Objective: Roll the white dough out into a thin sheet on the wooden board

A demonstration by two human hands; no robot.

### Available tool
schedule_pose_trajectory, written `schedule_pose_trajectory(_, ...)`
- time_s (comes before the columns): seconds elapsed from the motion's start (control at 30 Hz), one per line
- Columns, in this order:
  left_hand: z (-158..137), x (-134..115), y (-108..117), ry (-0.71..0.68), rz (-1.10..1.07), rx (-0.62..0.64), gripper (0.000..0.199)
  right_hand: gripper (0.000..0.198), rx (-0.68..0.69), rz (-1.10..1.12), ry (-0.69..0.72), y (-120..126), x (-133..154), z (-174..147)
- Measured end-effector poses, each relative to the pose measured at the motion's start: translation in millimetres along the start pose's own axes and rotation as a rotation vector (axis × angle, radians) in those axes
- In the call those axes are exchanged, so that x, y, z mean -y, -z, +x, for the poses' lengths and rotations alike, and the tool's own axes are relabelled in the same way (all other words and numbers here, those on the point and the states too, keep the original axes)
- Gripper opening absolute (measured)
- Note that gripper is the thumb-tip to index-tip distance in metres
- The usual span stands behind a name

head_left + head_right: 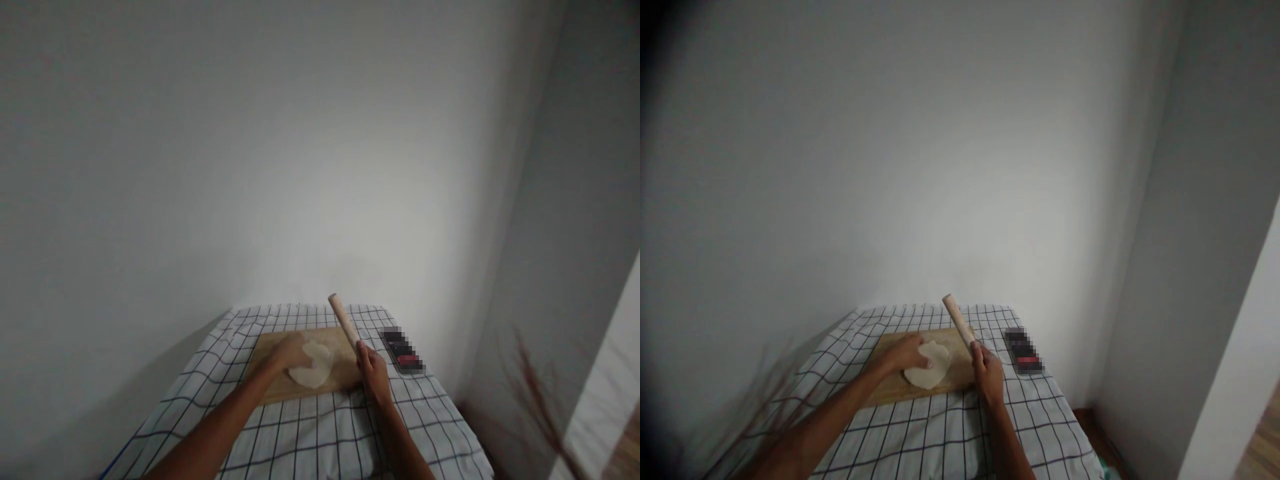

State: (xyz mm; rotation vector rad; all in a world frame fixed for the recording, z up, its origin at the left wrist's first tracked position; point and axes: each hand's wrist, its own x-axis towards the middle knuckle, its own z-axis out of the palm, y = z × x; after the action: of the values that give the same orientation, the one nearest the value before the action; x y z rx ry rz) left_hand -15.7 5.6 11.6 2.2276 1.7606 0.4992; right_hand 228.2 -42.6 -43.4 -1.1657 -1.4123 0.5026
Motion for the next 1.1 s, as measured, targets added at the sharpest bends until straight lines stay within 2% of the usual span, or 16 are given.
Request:
schedule_pose_trajectory(0.1, 5, -4, 7, -0.006, -0.138, 0.136, 0.039, 0.060, -0.014, 0.003, 0.003, 0, 0, 0)
schedule_pose_trajectory(0.17, 6, -6, 10, -0.039, -0.233, 0.144, 0.042, 0.060, -0.018, -0.002, -0.015, -1, 0, 1)
schedule_pose_trajectory(0.27, 4, -6, 9, -0.038, -0.525, 0.042, 0.048, 0.059, -0.014, -0.005, -0.038, -1, -2, 1)
schedule_pose_trajectory(0.33, -1, -1, 7, 0.034, -0.735, -0.068, 0.055, 0.058, -0.014, 0.001, -0.032, -1, -2, 1)
schedule_pose_trajectory(0.4, -8, 7, 5, 0.103, -0.822, -0.091, 0.061, 0.057, -0.013, 0.005, -0.018, -1, -2, 1)
schedule_pose_trajectory(0.5, -22, 23, -2, 0.083, -0.732, -0.070, 0.059, 0.056, -0.003, 0.001, -0.007, 0, -2, 1)
schedule_pose_trajectory(0.6, -34, 36, -10, 0.025, -0.655, -0.202, 0.049, 0.056, -0.003, 0.000, -0.022, 0, -2, 1)
schedule_pose_trajectory(0.73, -36, 44, -16, -0.016, -0.684, -0.342, 0.044, 0.056, 0.001, -0.003, -0.023, 1, -1, 0)
schedule_pose_trajectory(0.8, -34, 43, -18, 0.025, -0.552, -0.444, 0.042, 0.057, 0.002, -0.013, -0.026, 2, -1, 0)
schedule_pose_trajectory(0.87, -36, 39, -21, 0.020, -0.313, -0.498, 0.046, 0.057, 0.005, -0.021, -0.032, 3, -1, -1)
schedule_pose_trajectory(0.9, -38, 35, -23, -0.033, -0.189, -0.478, 0.049, 0.057, 0.007, -0.022, -0.033, 3, -1, -1)
schedule_pose_trajectory(0.97, -45, 26, -26, -0.207, 0.020, -0.357, 0.048, 0.057, 0.008, -0.017, -0.031, 4, -1, -1)
schedule_pose_trajectory(1.03, -53, 18, -31, -0.365, 0.154, -0.249, 0.047, 0.057, 0.006, -0.011, -0.028, 3, 0, -1)
schedule_pose_trajectory(1.1, -60, 12, -37, -0.449, 0.224, -0.222, 0.049, 0.057, 0.005, -0.003, -0.030, 3, 0, -1)
